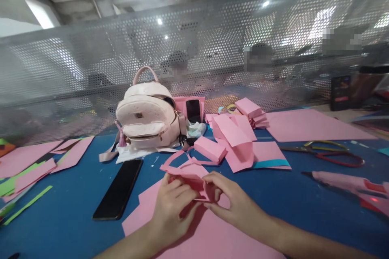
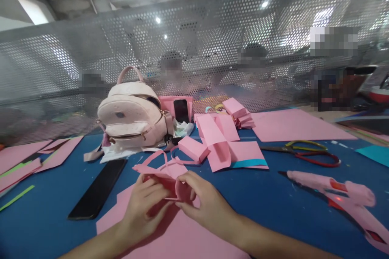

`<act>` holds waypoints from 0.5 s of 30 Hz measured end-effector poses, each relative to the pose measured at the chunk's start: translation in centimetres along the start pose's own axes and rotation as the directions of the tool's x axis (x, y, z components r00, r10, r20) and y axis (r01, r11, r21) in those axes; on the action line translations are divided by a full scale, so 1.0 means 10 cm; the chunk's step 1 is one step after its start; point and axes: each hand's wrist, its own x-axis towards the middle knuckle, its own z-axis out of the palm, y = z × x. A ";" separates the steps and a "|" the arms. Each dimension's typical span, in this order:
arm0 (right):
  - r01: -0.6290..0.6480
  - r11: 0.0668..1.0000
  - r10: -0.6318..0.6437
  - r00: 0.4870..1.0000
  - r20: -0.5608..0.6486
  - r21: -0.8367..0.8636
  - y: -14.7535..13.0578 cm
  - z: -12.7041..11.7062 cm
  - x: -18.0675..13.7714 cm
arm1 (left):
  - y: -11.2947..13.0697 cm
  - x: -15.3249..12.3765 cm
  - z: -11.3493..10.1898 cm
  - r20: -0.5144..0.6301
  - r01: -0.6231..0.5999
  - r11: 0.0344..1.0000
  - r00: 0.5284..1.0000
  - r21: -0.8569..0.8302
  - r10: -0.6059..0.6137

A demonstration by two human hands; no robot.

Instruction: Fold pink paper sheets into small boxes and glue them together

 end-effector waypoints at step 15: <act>-0.052 0.998 0.058 0.987 -0.151 0.042 0.01 -0.03 0.06 | -0.11 0.06 0.05 0.004 0.068 0.995 0.998 0.070 -0.068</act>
